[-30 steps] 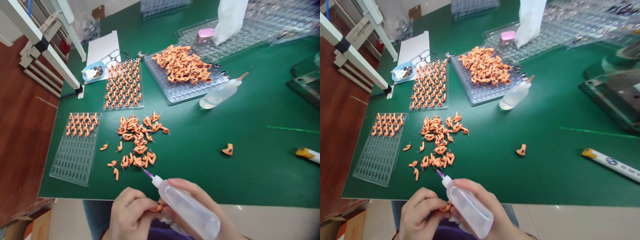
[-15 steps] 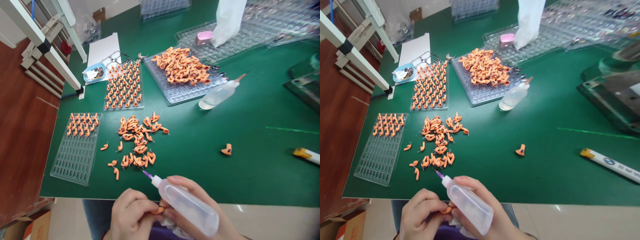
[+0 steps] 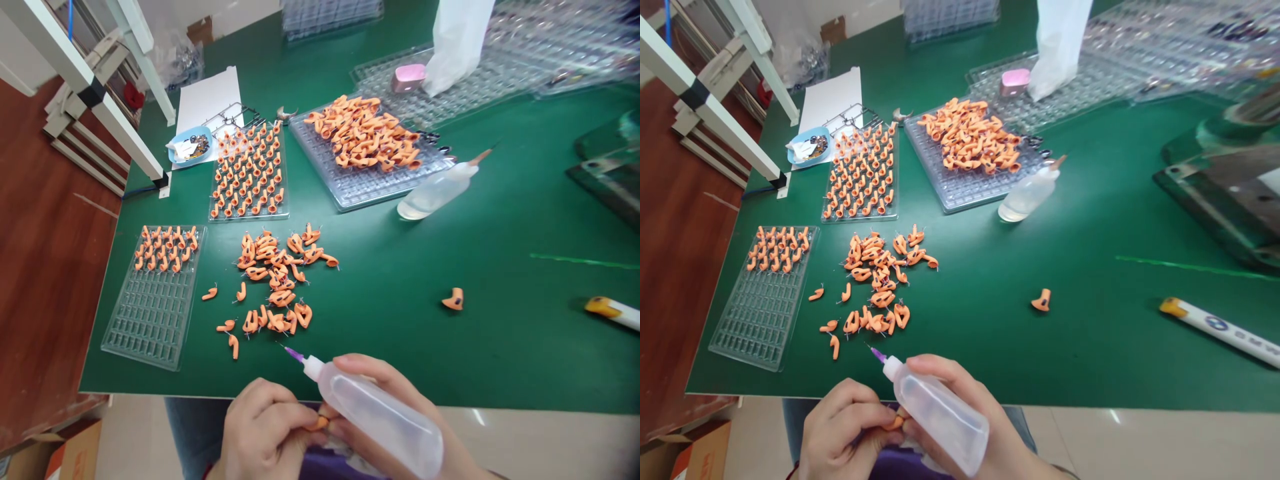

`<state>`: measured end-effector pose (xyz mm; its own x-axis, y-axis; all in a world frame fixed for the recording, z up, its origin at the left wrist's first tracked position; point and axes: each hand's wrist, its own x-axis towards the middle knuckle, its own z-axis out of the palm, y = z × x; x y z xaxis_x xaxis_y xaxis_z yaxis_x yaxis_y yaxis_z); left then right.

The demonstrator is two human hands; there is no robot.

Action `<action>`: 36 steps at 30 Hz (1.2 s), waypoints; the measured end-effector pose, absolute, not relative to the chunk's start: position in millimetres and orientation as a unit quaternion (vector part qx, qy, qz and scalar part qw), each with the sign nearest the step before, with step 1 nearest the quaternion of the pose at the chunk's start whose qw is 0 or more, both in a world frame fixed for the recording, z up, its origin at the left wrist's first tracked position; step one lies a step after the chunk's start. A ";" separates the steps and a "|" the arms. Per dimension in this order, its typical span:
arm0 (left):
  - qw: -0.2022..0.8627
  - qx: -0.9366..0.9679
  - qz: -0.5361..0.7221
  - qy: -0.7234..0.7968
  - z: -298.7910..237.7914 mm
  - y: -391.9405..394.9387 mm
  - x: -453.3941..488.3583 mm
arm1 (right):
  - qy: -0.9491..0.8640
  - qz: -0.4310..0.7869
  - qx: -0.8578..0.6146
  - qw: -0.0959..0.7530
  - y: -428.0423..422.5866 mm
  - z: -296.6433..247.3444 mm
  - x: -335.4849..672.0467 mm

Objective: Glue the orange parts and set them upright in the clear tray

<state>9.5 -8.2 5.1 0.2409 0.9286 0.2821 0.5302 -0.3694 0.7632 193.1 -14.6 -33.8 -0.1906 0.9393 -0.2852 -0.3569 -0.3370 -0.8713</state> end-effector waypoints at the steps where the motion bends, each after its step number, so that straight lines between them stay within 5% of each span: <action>1: 0.269 0.740 0.369 0.494 4.8 -8.6 9.5 | -0.352 0.693 -0.419 0.470 -13.4 -35.8 194.7; 16: 0.252 0.757 0.361 0.483 3.1 -10.9 8.0 | -0.567 0.599 -0.352 0.443 7.4 -31.9 208.4; 32: 0.206 0.754 0.365 0.506 -9.8 -19.5 6.7 | -0.401 0.702 -0.322 0.492 -13.3 -48.3 197.9; 36: 0.194 0.758 0.364 0.506 -8.4 -18.6 7.9 | -0.365 0.594 -0.435 0.570 -6.5 -36.0 188.3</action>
